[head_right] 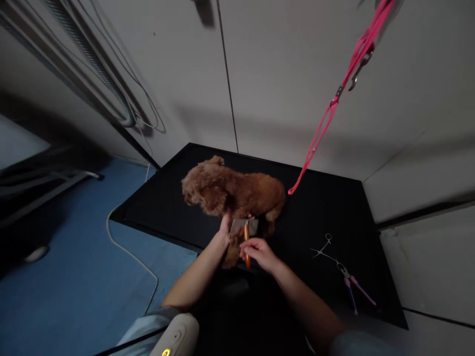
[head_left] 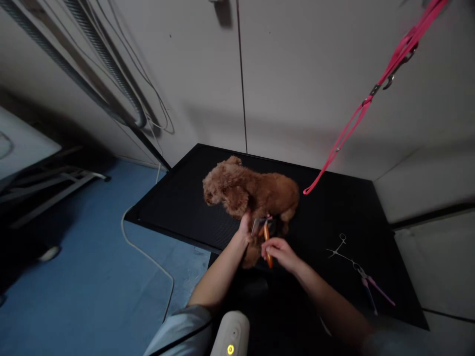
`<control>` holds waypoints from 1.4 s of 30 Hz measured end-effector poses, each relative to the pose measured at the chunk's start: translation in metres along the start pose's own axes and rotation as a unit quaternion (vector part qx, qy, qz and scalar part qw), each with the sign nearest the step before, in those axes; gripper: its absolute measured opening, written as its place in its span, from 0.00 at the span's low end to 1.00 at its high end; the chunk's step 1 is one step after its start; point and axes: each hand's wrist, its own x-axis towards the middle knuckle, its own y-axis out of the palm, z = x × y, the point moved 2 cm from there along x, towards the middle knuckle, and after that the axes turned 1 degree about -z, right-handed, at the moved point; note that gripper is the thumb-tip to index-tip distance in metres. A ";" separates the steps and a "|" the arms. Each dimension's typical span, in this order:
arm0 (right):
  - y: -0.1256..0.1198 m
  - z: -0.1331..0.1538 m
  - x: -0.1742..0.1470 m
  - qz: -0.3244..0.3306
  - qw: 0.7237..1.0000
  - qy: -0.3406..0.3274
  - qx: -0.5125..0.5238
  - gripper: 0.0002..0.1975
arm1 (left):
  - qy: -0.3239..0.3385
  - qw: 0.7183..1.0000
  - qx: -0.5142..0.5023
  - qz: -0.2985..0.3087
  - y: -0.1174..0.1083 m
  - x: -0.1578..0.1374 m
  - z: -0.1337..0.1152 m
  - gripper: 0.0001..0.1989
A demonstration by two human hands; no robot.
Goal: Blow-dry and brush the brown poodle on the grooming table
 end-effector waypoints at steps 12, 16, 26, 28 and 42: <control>0.019 -0.015 -0.044 0.066 0.994 0.091 -0.002 0.19 | 0.026 0.999 -0.040 -0.012 0.027 -0.012 0.001 0.30; 0.020 -0.015 -0.062 0.066 0.988 0.139 -0.011 0.20 | 0.050 0.998 -0.026 -0.023 0.035 -0.007 0.005 0.29; 0.035 -0.009 -0.073 0.050 0.987 0.132 -0.081 0.21 | 0.046 0.997 0.060 -0.032 0.030 0.001 0.022 0.15; 0.032 -0.009 -0.074 -0.010 0.990 0.096 -0.105 0.21 | 0.030 0.995 0.083 -0.035 0.028 0.003 0.027 0.11; -0.015 0.000 -0.054 0.009 0.965 0.075 -0.251 0.12 | 0.074 0.951 0.301 -0.012 0.026 -0.026 -0.002 0.10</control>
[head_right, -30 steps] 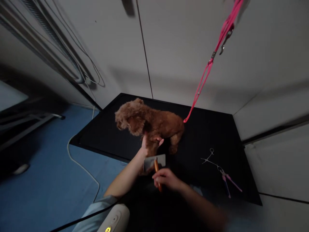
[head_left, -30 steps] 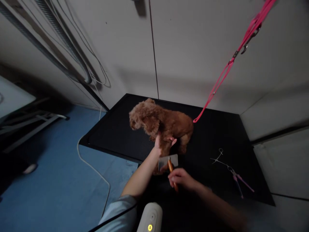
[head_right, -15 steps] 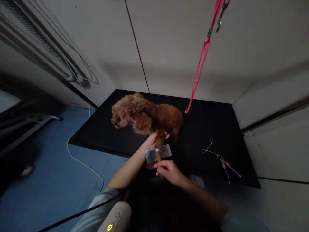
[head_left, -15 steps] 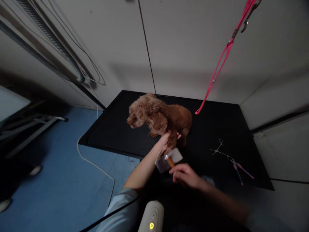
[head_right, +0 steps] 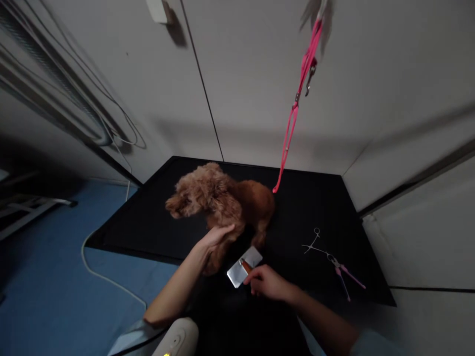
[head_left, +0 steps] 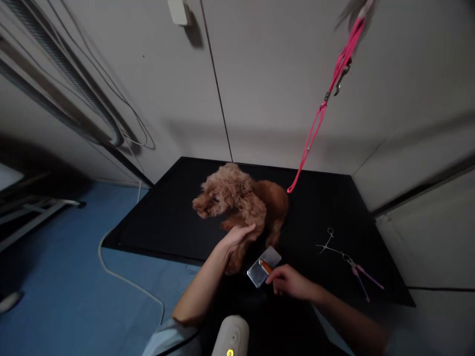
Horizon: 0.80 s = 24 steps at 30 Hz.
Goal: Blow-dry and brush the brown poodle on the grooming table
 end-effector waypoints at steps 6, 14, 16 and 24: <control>-0.053 0.036 0.040 -0.114 0.950 -0.135 -0.258 0.16 | 0.031 0.959 0.251 0.126 -0.022 -0.036 -0.042 0.19; -0.008 0.040 0.053 -0.169 0.930 -0.204 -0.254 0.17 | 0.002 0.978 0.116 0.175 -0.031 -0.067 -0.046 0.20; 0.004 0.037 0.056 -0.186 0.943 -0.166 -0.220 0.17 | 0.010 0.981 0.056 0.187 -0.036 -0.072 -0.046 0.19; 0.028 0.039 0.059 -0.186 0.960 -0.183 -0.099 0.13 | 0.045 0.981 0.025 0.185 -0.050 -0.095 -0.048 0.16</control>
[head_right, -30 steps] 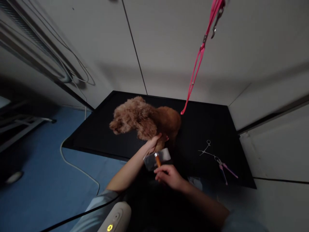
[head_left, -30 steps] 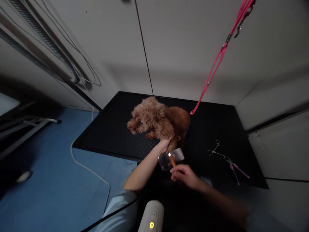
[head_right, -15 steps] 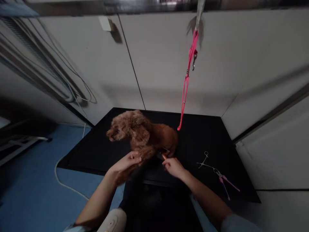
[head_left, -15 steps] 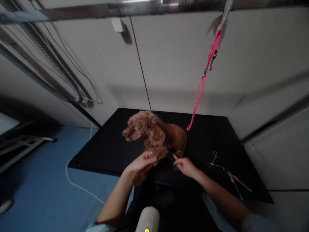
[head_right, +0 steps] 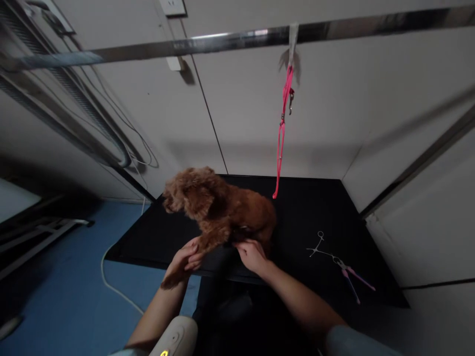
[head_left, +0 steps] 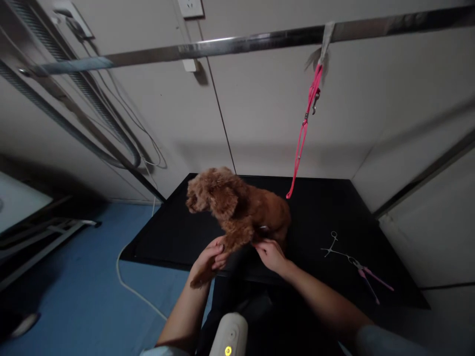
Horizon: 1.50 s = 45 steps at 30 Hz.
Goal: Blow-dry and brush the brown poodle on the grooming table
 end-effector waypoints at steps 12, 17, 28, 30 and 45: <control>0.043 0.021 -0.059 -0.033 0.941 0.133 0.311 0.24 | 0.062 0.934 0.350 -0.022 0.051 0.023 0.029 0.09; 0.028 0.034 -0.083 -0.023 0.971 0.165 0.169 0.16 | 0.212 0.913 0.211 -0.278 0.016 0.053 -0.001 0.18; 0.001 0.060 -0.066 0.017 0.986 0.062 -0.156 0.19 | -0.178 0.981 0.078 -0.009 0.050 0.046 0.027 0.10; 0.010 0.062 -0.065 0.035 0.991 0.030 -0.123 0.17 | -0.187 0.982 0.013 0.030 0.067 0.041 0.024 0.10; -0.017 0.104 -0.020 -0.109 0.986 -0.124 0.014 0.14 | 0.021 0.980 -0.195 0.021 0.214 0.014 -0.147 0.13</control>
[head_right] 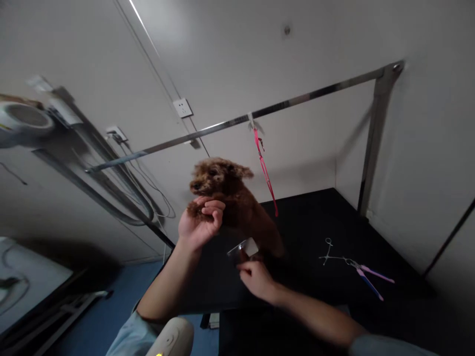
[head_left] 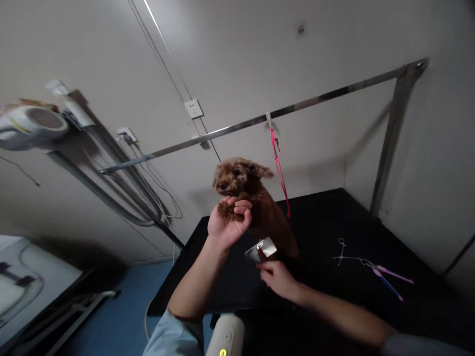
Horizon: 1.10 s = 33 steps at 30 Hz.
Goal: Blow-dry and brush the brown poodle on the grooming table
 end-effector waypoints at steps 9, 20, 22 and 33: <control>-0.011 0.000 0.017 -0.034 0.991 0.064 0.111 0.13 | 0.023 0.998 0.006 0.064 0.029 0.008 -0.011 0.06; -0.141 -0.031 0.127 0.012 1.000 -0.012 0.003 0.07 | 0.084 0.996 0.034 0.023 0.018 0.017 -0.019 0.14; -0.141 -0.061 0.122 0.014 1.000 0.021 -0.007 0.07 | 0.080 0.996 0.045 0.013 0.015 0.020 -0.014 0.15; -0.075 -0.148 -0.011 -0.007 0.967 0.238 -0.093 0.11 | 0.020 0.989 0.065 0.129 -0.005 0.034 0.004 0.25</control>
